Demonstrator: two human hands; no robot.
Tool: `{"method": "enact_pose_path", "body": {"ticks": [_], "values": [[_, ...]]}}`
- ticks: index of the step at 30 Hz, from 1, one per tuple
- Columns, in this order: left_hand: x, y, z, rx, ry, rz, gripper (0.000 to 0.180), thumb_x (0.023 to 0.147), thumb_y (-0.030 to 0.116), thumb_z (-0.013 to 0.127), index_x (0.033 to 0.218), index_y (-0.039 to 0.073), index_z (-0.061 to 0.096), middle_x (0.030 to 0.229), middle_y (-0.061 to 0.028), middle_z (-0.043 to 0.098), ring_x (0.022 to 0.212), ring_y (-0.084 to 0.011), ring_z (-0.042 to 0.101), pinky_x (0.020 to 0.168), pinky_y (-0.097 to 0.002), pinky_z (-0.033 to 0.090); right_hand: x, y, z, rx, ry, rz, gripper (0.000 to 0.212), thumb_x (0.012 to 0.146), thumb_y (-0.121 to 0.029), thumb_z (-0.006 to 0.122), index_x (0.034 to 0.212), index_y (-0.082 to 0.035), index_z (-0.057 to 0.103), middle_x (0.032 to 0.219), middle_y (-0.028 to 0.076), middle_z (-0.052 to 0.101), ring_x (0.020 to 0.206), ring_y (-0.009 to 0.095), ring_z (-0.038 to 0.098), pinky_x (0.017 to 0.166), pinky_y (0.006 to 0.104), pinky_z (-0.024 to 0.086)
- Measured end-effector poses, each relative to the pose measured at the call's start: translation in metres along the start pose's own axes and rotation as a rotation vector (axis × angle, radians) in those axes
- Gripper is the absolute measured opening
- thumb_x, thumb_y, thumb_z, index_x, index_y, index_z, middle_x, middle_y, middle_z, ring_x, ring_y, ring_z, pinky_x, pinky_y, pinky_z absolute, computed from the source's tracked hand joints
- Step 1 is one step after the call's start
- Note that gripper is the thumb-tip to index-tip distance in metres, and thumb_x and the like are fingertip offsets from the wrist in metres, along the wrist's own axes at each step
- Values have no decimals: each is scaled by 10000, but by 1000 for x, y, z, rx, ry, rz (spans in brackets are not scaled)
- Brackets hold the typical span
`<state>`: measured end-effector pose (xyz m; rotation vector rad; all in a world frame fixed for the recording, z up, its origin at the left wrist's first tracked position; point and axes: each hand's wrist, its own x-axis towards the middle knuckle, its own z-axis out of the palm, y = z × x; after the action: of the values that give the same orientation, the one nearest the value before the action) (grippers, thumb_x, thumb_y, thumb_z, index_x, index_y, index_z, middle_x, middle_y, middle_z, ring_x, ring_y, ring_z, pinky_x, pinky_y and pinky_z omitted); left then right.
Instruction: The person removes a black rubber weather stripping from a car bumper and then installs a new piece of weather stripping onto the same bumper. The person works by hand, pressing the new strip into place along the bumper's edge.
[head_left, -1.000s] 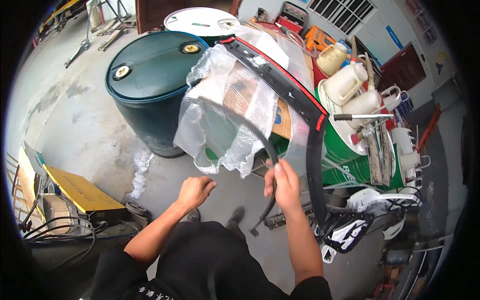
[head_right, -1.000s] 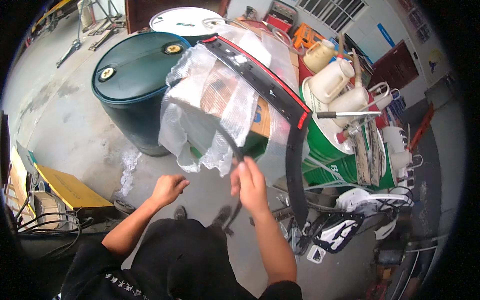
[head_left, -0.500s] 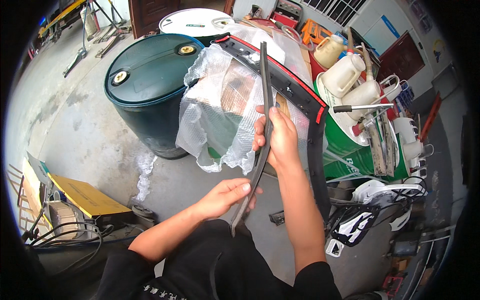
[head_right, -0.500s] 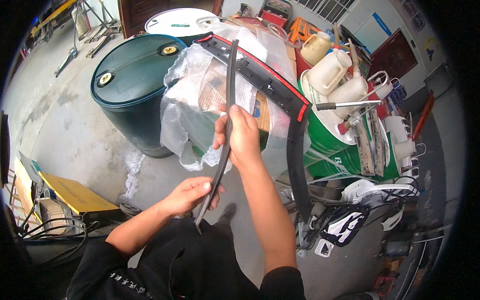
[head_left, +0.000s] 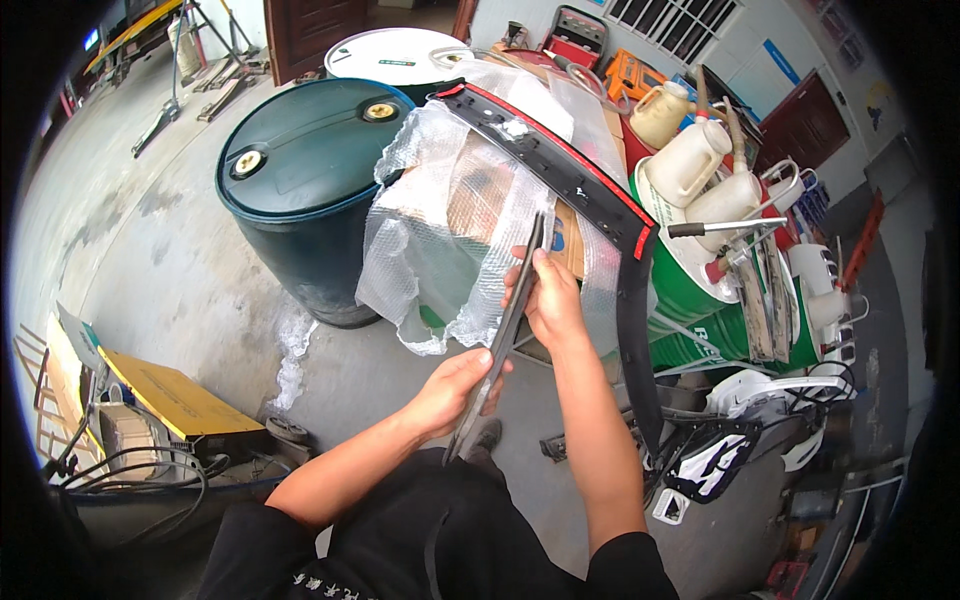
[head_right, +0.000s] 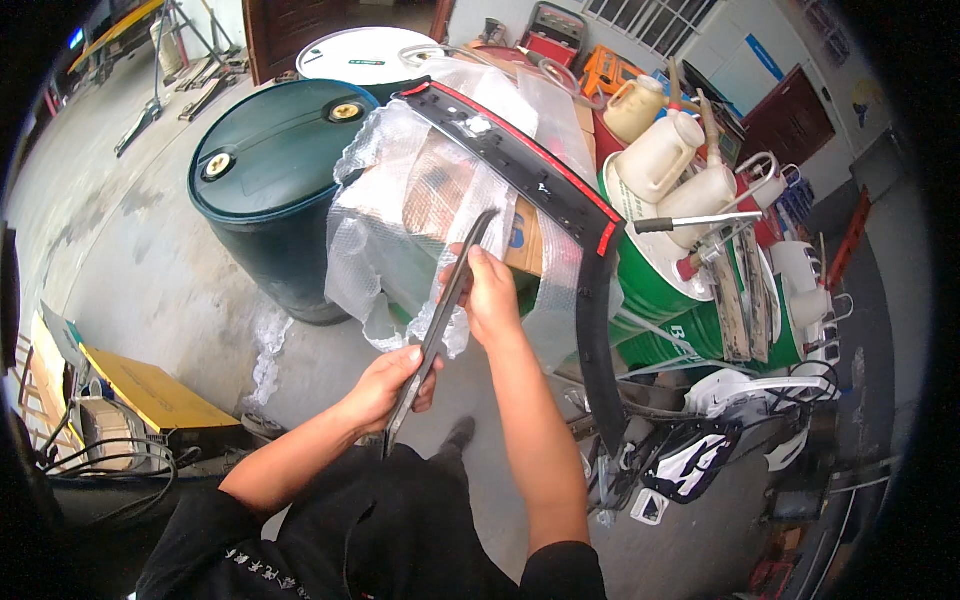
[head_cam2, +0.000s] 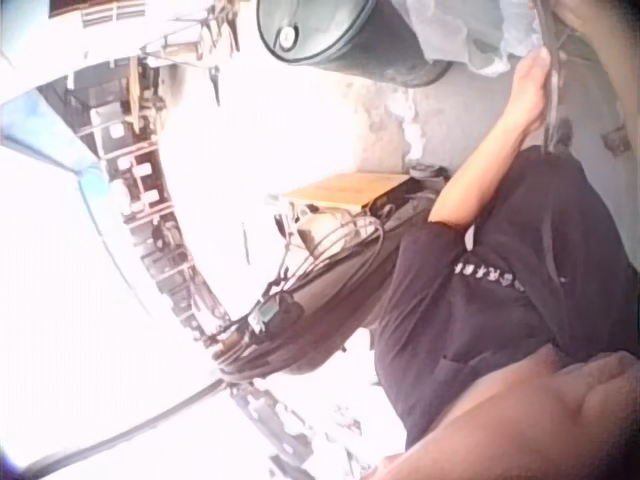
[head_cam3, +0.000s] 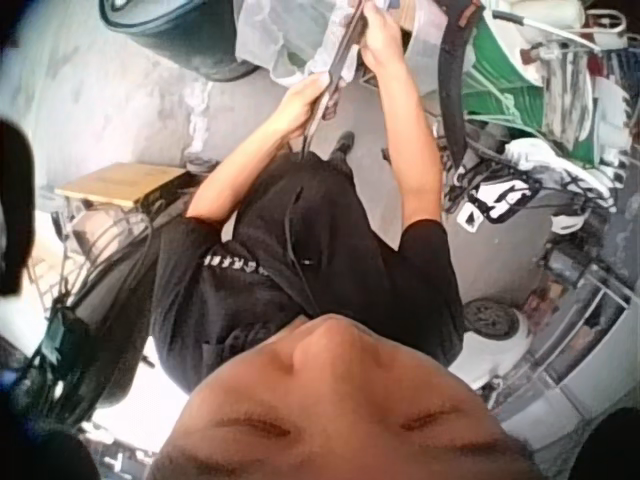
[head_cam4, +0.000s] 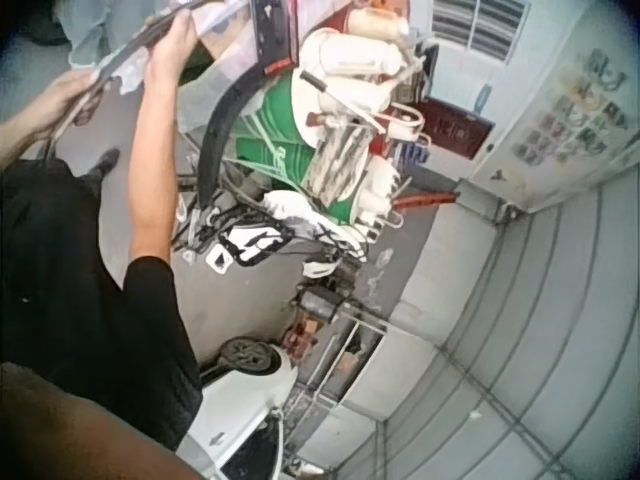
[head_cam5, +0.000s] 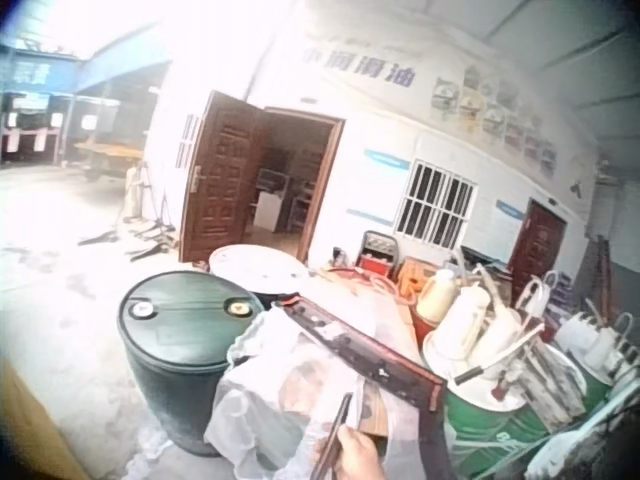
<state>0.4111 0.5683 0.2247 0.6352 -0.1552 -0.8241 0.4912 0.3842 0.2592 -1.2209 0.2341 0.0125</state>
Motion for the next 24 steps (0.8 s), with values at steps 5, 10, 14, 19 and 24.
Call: {"method": "enact_pose_path", "body": {"ticks": [5, 10, 14, 19, 24], "values": [[6, -14, -11, -21, 23, -55, 357, 1053, 354, 455, 1113, 20, 565, 740, -45, 528, 594, -139, 439, 558, -293, 370, 4, 21, -22, -1, -28, 26, 407, 1058, -361, 442, 1199, -12, 595, 818, 79, 642, 686, 177, 613, 645, 335, 531], [7, -18, -13, 39, 133, -66, 377, 1056, 374, 442, 1111, 21, 565, 736, -25, 495, 578, -130, 432, 532, -282, 359, -14, 25, -20, -394, 165, -47, 341, 1035, -306, 510, 1169, -2, 586, 835, 65, 628, 655, 129, 587, 564, 281, 504], [-3, -9, -4, -21, 168, -70, 340, 1062, 358, 447, 1075, 46, 580, 753, 7, 495, 592, -95, 435, 520, -246, 352, -81, 21, -6, -742, 110, -330, 132, 947, -58, 621, 1059, 3, 588, 845, 16, 615, 658, 55, 543, 543, 230, 460], [-6, -14, 2, 9, 159, 18, 312, 1064, 344, 466, 1018, 55, 572, 820, -7, 569, 652, -85, 513, 552, -255, 429, -148, 7, 28, -864, -90, -410, 179, 824, 12, 710, 982, 16, 625, 883, 90, 601, 684, 146, 630, 613, 280, 514], [-3, -18, 7, 79, 139, 59, 286, 1061, 323, 493, 978, 59, 565, 864, -2, 592, 747, -58, 542, 624, -251, 476, -158, 6, 24, -1079, -22, -507, 203, 802, -9, 731, 978, 9, 631, 908, 107, 619, 674, 197, 640, 604, 313, 517]]}}
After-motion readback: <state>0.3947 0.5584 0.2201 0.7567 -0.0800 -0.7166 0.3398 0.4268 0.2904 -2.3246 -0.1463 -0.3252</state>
